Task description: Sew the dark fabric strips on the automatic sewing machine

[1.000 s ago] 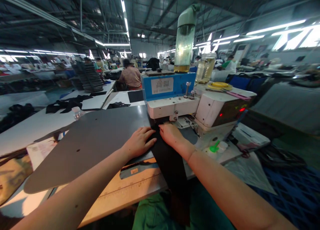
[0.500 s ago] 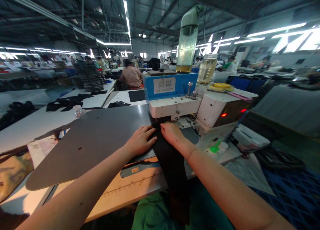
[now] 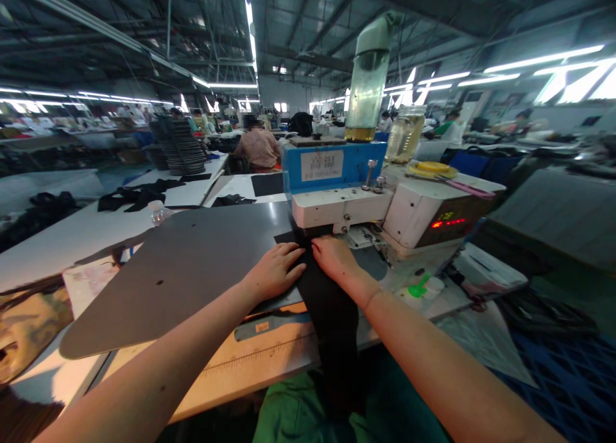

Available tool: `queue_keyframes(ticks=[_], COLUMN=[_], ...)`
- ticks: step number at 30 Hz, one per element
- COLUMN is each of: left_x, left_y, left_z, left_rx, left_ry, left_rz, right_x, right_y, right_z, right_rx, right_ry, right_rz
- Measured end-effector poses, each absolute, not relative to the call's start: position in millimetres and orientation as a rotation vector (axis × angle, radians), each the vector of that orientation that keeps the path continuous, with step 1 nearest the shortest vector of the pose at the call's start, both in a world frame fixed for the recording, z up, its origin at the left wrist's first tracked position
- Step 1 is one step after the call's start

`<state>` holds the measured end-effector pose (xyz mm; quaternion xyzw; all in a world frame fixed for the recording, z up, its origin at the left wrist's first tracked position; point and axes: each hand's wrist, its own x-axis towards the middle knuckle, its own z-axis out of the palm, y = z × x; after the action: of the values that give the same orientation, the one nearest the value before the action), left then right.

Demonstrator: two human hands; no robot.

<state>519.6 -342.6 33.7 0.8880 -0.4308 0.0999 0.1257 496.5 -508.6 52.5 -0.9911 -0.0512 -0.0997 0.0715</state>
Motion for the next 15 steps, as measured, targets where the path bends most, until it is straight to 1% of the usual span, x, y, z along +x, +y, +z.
queue_keyframes(ticks=[15], left_x=[517.9], left_y=[-342.9], left_z=[36.4], left_rx=[2.577], left_ry=[-1.244], left_rz=[0.251], right_x=[496.2], right_y=[-508.3], right_z=[51.5], right_rx=[-2.992], right_ry=[-0.173], right_rz=[-0.337])
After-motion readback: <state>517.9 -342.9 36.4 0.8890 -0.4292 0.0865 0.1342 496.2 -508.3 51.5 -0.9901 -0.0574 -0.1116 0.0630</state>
